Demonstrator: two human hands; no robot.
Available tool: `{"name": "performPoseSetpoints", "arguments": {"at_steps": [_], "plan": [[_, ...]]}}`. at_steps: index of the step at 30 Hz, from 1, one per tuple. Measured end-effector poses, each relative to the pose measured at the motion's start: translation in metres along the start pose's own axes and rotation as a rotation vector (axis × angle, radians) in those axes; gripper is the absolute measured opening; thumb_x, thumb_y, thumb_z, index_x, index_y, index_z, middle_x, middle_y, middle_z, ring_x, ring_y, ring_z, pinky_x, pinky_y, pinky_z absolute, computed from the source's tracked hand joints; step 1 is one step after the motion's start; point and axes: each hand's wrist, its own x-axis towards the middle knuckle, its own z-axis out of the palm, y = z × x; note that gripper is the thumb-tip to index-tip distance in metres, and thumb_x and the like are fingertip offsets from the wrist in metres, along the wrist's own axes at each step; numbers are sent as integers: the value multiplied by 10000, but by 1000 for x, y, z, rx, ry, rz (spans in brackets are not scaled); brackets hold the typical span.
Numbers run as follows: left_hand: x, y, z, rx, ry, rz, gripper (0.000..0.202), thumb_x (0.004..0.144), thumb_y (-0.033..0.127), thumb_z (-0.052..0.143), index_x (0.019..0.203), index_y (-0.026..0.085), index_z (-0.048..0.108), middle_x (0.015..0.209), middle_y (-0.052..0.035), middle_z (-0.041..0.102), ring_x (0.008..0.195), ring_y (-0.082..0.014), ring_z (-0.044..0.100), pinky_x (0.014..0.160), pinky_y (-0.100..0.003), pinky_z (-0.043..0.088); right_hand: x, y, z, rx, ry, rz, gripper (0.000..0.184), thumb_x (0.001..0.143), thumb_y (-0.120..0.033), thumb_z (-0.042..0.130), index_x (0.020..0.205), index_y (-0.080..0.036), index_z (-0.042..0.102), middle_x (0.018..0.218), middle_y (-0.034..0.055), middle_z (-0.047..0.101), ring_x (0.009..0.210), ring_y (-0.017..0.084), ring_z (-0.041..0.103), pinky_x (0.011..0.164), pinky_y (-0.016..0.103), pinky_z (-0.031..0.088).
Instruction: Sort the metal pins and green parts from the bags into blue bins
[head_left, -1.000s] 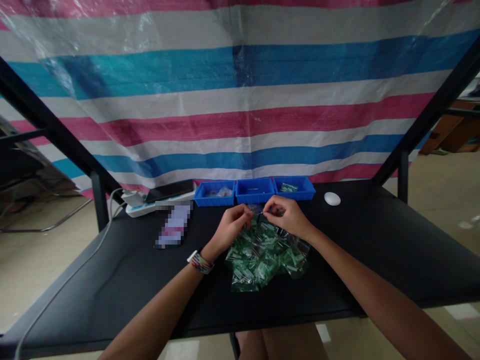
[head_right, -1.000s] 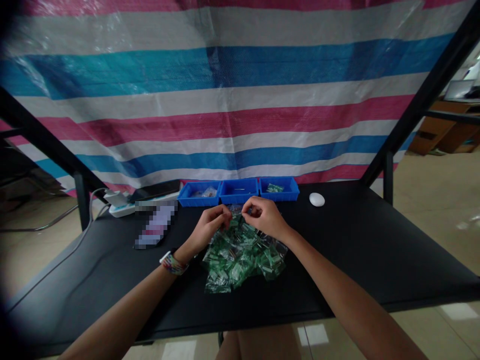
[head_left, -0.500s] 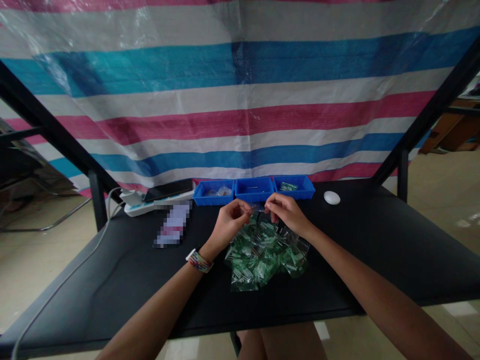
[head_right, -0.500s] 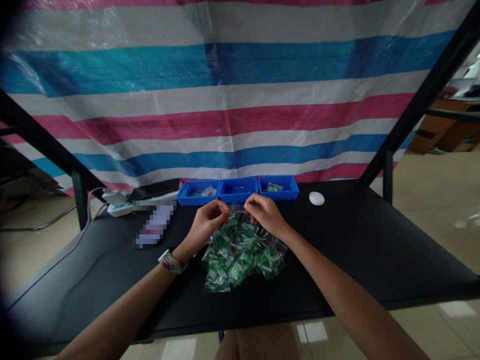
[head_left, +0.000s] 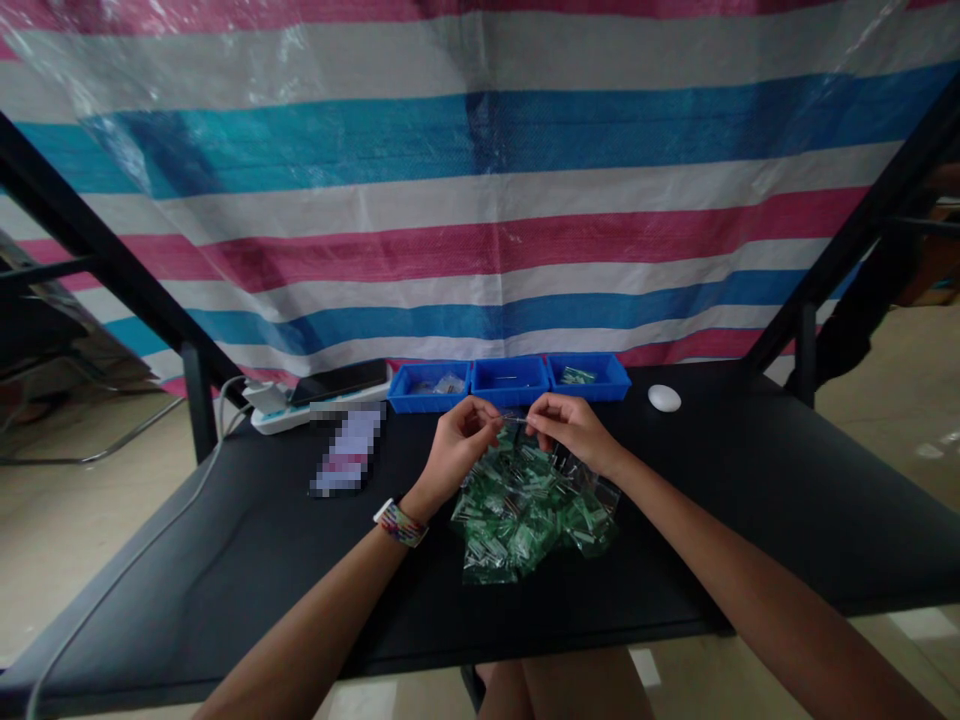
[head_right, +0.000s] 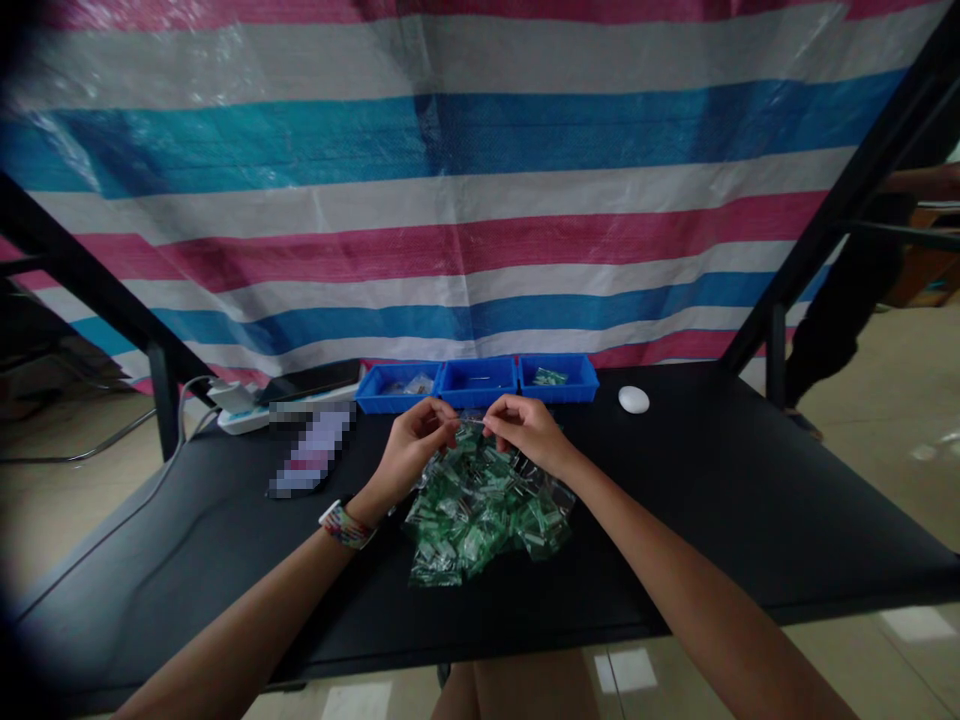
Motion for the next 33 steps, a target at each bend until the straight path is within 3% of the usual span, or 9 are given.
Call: {"name": "performPoseSetpoints", "arguments": {"at_steps": [5,10,15,28,33], "plan": [[-1,0,0,-95,-75,-23,257,843,347,708,1007,195,581,686,42,599,578,-131,602,529,-228,449,0,1,1,8,48,-29,368,823,-528,795,860,-191,654,798,28,734,526,109,603,525,246,484],[-1,-3,-3,-53,-145,-72,262,929,408,562,848,166,621,647,-1,612,570,-135,596,541,-241,443,0,2,3,23,83,-37,346,785,-484,826,862,-189,663,795,27,729,531,109,603,545,257,507],[0,-5,-2,-27,-155,-106,294,911,439,581,821,166,643,627,-1,606,558,-136,587,537,-242,429,0,3,4,-15,106,-48,289,775,-428,823,830,-198,659,704,-10,650,536,122,593,537,262,512],[-1,-4,-3,-63,-189,-94,275,927,397,542,830,164,651,648,-9,620,585,-146,597,570,-252,432,-2,5,6,-61,104,-42,235,788,-387,795,843,-201,663,677,-12,623,557,129,579,521,252,466],[-2,-1,-1,-22,-168,-63,214,892,360,625,787,174,619,633,6,606,587,-136,573,575,-247,428,-3,4,7,-82,90,-45,228,795,-377,793,866,-200,667,693,-19,615,547,117,566,506,241,445]]}}
